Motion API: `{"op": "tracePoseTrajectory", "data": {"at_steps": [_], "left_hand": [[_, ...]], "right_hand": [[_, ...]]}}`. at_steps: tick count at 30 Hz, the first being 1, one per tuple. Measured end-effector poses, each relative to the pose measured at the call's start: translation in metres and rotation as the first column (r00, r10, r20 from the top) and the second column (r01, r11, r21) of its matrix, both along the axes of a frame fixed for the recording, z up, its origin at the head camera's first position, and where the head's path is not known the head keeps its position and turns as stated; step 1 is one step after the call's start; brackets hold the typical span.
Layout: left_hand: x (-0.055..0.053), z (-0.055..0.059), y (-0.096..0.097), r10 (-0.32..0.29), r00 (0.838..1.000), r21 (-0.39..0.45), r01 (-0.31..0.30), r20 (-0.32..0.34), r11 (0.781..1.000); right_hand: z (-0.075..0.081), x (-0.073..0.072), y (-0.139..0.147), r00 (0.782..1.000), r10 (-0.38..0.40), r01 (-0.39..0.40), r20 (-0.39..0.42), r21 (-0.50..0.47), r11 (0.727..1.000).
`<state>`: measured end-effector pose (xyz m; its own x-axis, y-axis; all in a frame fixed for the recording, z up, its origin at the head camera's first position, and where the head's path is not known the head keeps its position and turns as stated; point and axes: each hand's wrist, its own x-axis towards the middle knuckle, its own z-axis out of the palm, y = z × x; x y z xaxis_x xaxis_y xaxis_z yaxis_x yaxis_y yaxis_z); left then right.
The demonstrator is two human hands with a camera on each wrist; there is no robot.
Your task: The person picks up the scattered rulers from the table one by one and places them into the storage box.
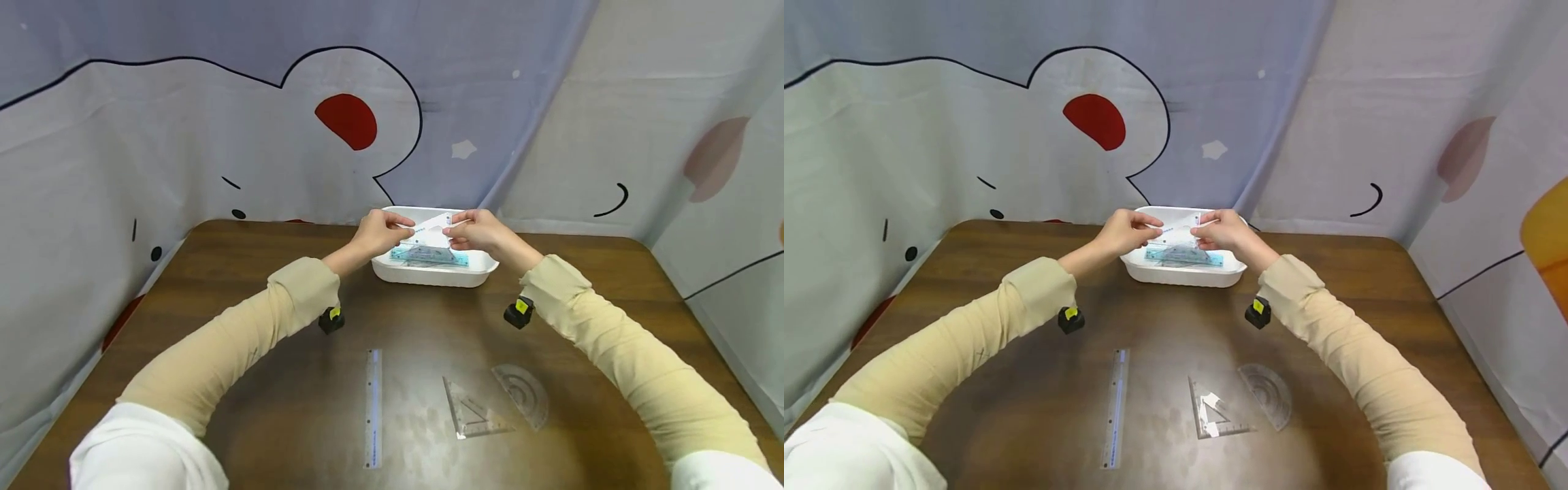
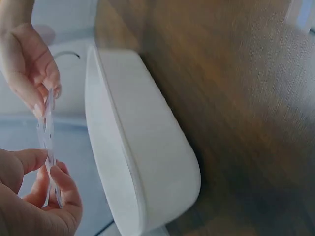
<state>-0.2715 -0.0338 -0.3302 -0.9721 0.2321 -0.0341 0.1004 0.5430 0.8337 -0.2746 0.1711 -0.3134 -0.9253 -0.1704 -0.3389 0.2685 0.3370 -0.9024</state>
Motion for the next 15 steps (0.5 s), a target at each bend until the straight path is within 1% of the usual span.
{"op": "tracePoseTrajectory", "data": {"at_steps": [4, 8, 11, 15], "left_hand": [[-0.014, -0.004, 0.004, 0.033, 0.999, -0.017, -0.033, -0.004, 0.999], [-0.025, -0.009, 0.008, 0.053, 0.999, -0.075, -0.053, -0.009, 0.996], [-0.032, -0.012, 0.013, 0.04, 0.999, -0.121, -0.042, -0.014, 0.992], [-0.04, -0.017, 0.019, -0.006, 0.999, -0.197, 0.0, -0.031, 0.98]], "right_hand": [[-0.005, -0.014, -0.001, 0.999, -0.034, 0.034, 0.04, 0.002, 0.999], [-0.01, -0.024, -0.001, 0.996, -0.056, 0.055, 0.071, 0.026, 0.998], [-0.013, -0.029, 0.001, 0.993, -0.068, 0.064, 0.096, 0.042, 0.997], [-0.019, -0.035, 0.004, 0.985, -0.089, 0.084, 0.151, 0.038, 0.996]]}}
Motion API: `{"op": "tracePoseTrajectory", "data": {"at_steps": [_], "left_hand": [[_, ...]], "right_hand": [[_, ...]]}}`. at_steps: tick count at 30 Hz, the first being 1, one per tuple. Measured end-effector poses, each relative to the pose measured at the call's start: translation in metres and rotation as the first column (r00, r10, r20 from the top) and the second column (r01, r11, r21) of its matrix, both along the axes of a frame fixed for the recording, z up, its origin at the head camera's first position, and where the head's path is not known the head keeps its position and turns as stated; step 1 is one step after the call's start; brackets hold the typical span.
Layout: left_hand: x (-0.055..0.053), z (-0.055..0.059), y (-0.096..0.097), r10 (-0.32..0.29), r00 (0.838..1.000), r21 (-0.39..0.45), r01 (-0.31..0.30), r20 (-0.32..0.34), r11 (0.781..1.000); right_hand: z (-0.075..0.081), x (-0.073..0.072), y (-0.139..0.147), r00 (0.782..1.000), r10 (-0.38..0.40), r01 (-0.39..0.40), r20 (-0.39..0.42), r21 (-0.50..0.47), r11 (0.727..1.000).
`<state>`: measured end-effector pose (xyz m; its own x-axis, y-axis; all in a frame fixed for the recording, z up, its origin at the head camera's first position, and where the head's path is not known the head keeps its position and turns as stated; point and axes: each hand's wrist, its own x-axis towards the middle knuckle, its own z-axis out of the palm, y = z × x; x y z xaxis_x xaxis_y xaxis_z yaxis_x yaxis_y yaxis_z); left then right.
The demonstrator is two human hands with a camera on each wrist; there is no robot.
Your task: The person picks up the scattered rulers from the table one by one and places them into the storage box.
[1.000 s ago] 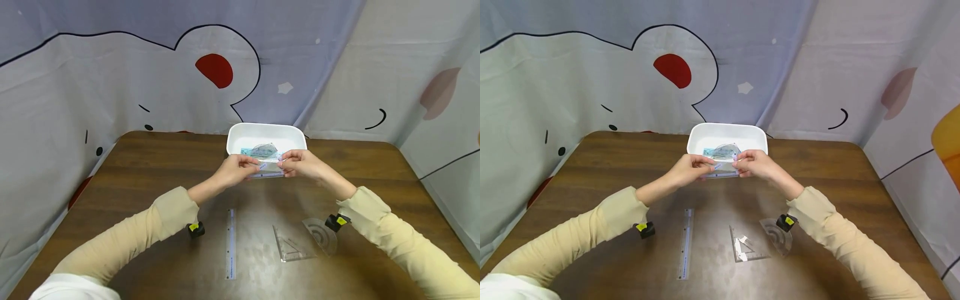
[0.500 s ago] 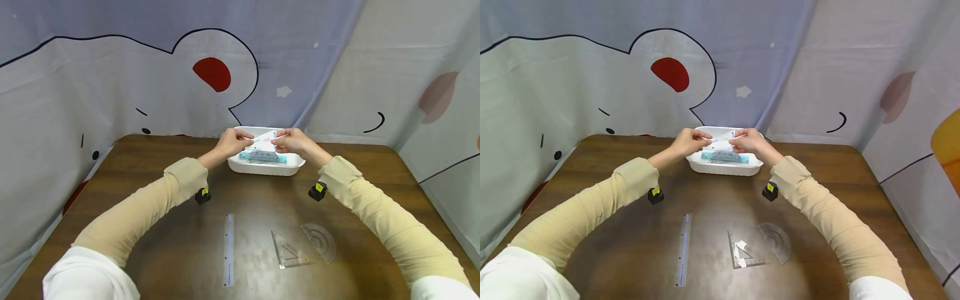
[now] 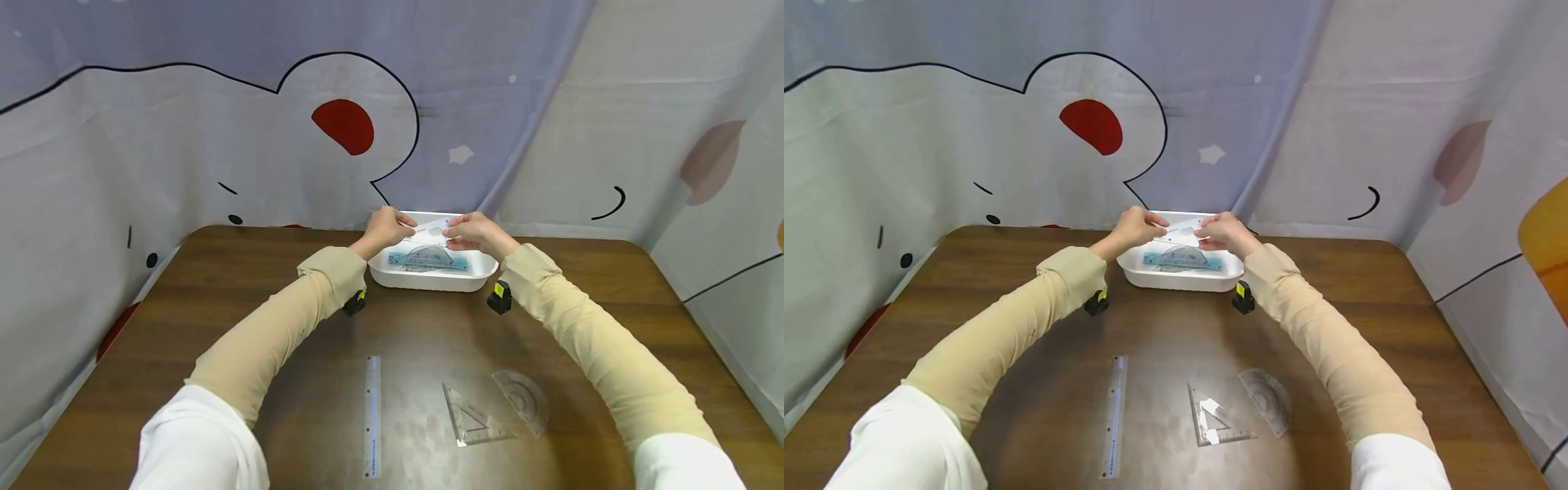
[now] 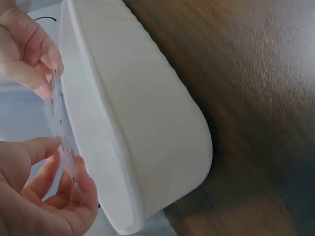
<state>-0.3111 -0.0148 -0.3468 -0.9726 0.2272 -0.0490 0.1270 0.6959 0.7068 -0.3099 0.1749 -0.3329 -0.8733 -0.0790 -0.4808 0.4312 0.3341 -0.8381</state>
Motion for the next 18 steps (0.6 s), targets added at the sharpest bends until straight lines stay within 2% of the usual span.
{"op": "tracePoseTrajectory", "data": {"at_steps": [4, 6, 9, 11, 12, 14, 15, 18], "left_hand": [[-0.005, -0.005, 0.005, -0.042, 0.999, -0.111, 0.041, -0.007, 0.993], [-0.007, -0.008, 0.007, -0.054, 0.999, -0.146, 0.054, 0.007, 0.988], [-0.01, -0.014, 0.009, -0.053, 0.997, -0.141, 0.06, 0.052, 0.988], [-0.01, -0.017, 0.01, -0.048, 0.996, -0.13, 0.058, 0.08, 0.99], [-0.01, -0.018, 0.01, -0.044, 0.994, -0.122, 0.055, 0.096, 0.991], [-0.01, -0.02, 0.01, -0.037, 0.993, -0.123, 0.05, 0.109, 0.991], [-0.009, -0.021, 0.01, -0.034, 0.993, -0.13, 0.048, 0.111, 0.99], [-0.007, -0.023, 0.01, -0.036, 0.995, -0.171, 0.051, 0.09, 0.984]], "right_hand": [[-0.022, -0.014, 0.007, 0.999, 0.005, -0.006, 0.036, 0.012, 1.0], [-0.059, -0.044, 0.022, 0.999, 0.013, -0.012, 0.035, -0.014, 1.0], [-0.13, -0.104, 0.054, 0.998, 0.05, -0.047, 0.039, -0.087, 0.995], [-0.173, -0.14, 0.071, 0.998, 0.062, -0.059, 0.022, -0.086, 0.994], [-0.181, -0.145, 0.072, 0.997, 0.072, -0.071, 0.019, -0.062, 0.996], [-0.164, -0.127, 0.064, 0.994, 0.107, -0.107, -0.006, -0.021, 0.994], [-0.15, -0.111, 0.054, 0.994, 0.11, -0.11, -0.013, 0.024, 0.994], [-0.091, -0.054, 0.021, 0.993, 0.113, -0.107, -0.031, 0.155, 0.982]]}}
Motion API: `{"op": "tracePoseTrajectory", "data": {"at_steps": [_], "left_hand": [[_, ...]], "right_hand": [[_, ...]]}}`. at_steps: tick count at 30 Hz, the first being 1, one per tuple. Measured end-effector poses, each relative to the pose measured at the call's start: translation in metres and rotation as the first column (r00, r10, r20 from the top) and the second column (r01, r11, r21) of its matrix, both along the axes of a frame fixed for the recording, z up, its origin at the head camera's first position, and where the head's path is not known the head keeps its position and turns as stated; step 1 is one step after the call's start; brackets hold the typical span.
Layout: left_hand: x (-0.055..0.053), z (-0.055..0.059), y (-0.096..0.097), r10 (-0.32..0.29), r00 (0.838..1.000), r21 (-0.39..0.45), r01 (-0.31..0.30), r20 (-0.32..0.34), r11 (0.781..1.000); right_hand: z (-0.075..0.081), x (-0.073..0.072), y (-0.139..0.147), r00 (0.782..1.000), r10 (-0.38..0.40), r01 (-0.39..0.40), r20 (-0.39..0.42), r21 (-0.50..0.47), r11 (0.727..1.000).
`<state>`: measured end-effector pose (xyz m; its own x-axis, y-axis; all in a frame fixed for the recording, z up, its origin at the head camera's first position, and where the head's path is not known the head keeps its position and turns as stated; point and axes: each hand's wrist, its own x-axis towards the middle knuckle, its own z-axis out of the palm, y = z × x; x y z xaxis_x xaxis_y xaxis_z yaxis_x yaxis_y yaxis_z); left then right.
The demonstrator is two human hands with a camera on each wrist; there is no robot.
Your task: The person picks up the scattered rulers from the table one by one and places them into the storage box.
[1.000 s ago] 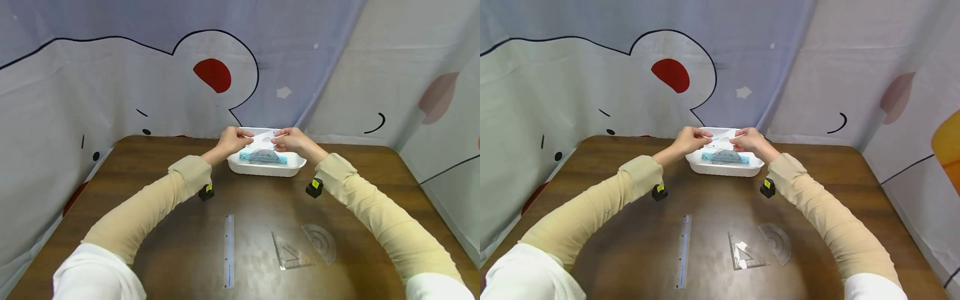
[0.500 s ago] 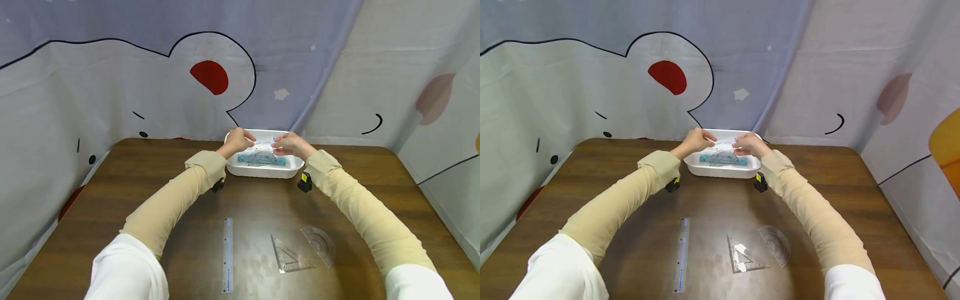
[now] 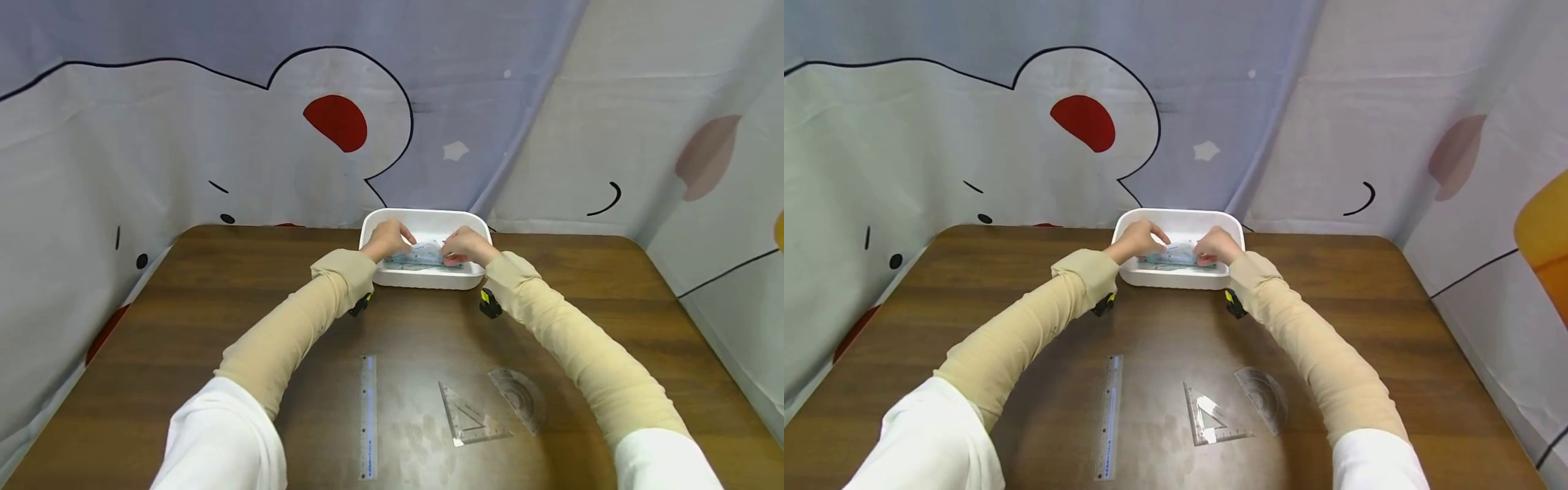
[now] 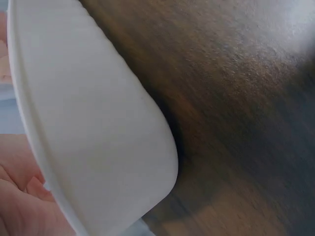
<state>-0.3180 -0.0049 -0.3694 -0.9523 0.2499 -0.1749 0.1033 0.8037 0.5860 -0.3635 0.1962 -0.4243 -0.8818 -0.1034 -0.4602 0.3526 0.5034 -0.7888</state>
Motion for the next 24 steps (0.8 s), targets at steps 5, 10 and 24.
{"op": "tracePoseTrajectory", "data": {"at_steps": [5, 10, 24], "left_hand": [[0.004, -0.001, 0.002, 0.001, 0.998, -0.08, -0.006, -0.07, 0.997], [0.007, -0.002, 0.005, 0.043, 0.992, -0.122, -0.058, -0.12, 0.991], [-0.006, -0.025, 0.005, 0.042, 0.98, -0.27, -0.095, -0.195, 0.958]], "right_hand": [[0.051, 0.05, -0.024, 1.0, -0.003, 0.004, -0.022, 0.077, 0.997], [0.059, 0.058, -0.026, 0.999, 0.008, -0.005, -0.033, 0.093, 0.996], [0.046, 0.053, -0.024, 0.993, 0.09, -0.059, -0.079, 0.33, 0.942]]}}
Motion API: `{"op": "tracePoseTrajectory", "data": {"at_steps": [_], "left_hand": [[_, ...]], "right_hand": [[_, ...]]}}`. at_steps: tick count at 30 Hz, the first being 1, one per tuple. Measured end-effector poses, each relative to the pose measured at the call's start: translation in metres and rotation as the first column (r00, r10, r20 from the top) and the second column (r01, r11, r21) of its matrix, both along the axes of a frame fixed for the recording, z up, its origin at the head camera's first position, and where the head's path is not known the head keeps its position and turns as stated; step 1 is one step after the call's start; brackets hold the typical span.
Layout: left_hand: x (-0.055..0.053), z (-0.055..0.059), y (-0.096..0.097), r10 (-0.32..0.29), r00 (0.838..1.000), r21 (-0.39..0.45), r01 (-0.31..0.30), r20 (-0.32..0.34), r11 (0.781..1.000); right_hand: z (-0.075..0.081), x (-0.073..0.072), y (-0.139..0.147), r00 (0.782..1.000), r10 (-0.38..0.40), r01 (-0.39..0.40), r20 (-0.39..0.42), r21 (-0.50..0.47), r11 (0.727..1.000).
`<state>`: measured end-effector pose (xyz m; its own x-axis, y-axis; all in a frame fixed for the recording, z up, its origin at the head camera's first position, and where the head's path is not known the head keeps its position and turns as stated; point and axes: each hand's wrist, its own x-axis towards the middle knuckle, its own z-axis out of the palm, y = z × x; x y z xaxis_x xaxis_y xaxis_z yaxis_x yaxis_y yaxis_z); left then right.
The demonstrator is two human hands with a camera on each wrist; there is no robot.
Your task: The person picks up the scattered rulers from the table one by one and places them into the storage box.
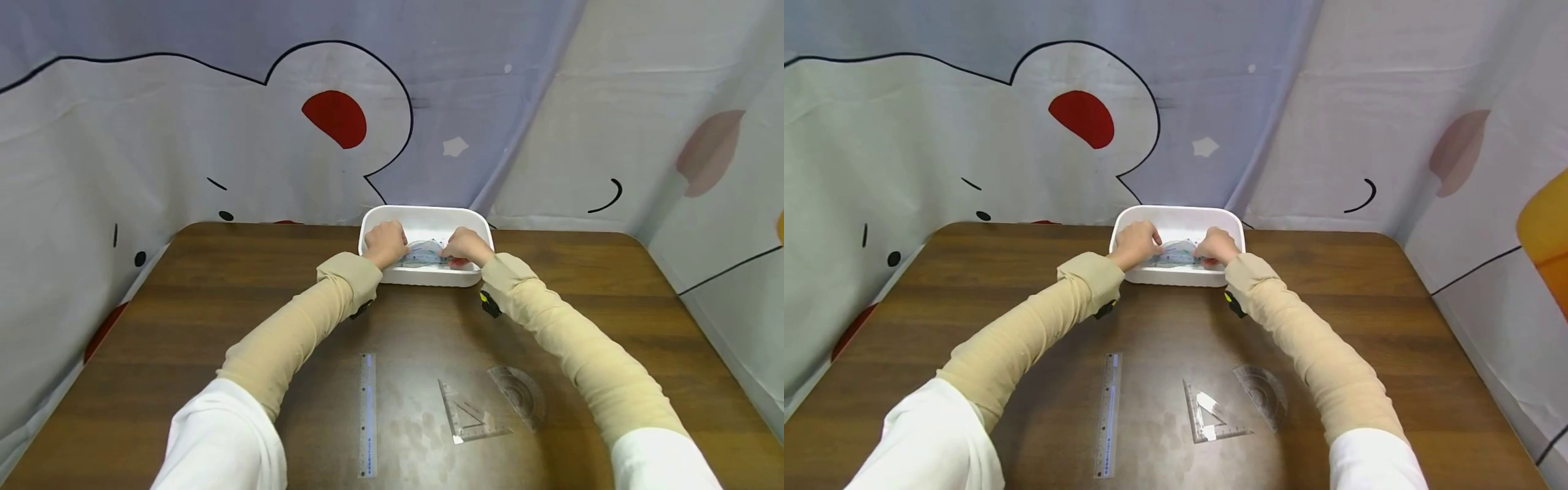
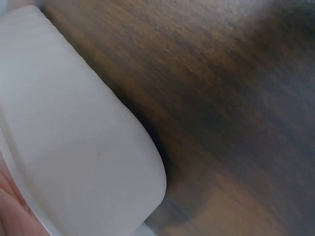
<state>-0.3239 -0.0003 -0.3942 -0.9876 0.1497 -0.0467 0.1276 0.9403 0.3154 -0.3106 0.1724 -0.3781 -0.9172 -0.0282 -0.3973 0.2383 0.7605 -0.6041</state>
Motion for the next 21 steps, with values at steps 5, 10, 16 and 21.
{"op": "tracePoseTrajectory", "data": {"at_steps": [5, 10, 16, 21], "left_hand": [[0.003, 0.0, 0.0, 0.016, 1.0, 0.05, -0.017, 0.024, 0.999], [0.022, 0.017, 0.0, 0.038, 0.999, 0.115, -0.042, 0.032, 0.993], [0.034, 0.029, -0.004, 0.049, 0.998, 0.283, -0.059, 0.042, 0.957], [0.041, 0.044, -0.015, 0.016, 0.999, 0.397, -0.027, 0.031, 0.917]], "right_hand": [[0.0, 0.001, 0.0, 0.999, 0.022, -0.018, -0.05, 0.078, 0.997], [0.004, 0.006, -0.001, 0.988, 0.06, -0.038, -0.141, 0.154, 0.987], [0.018, 0.011, 0.005, 0.989, 0.04, -0.045, -0.145, -0.029, 0.999], [0.029, 0.017, 0.012, 0.986, 0.039, -0.057, -0.163, -0.105, 0.993]]}}
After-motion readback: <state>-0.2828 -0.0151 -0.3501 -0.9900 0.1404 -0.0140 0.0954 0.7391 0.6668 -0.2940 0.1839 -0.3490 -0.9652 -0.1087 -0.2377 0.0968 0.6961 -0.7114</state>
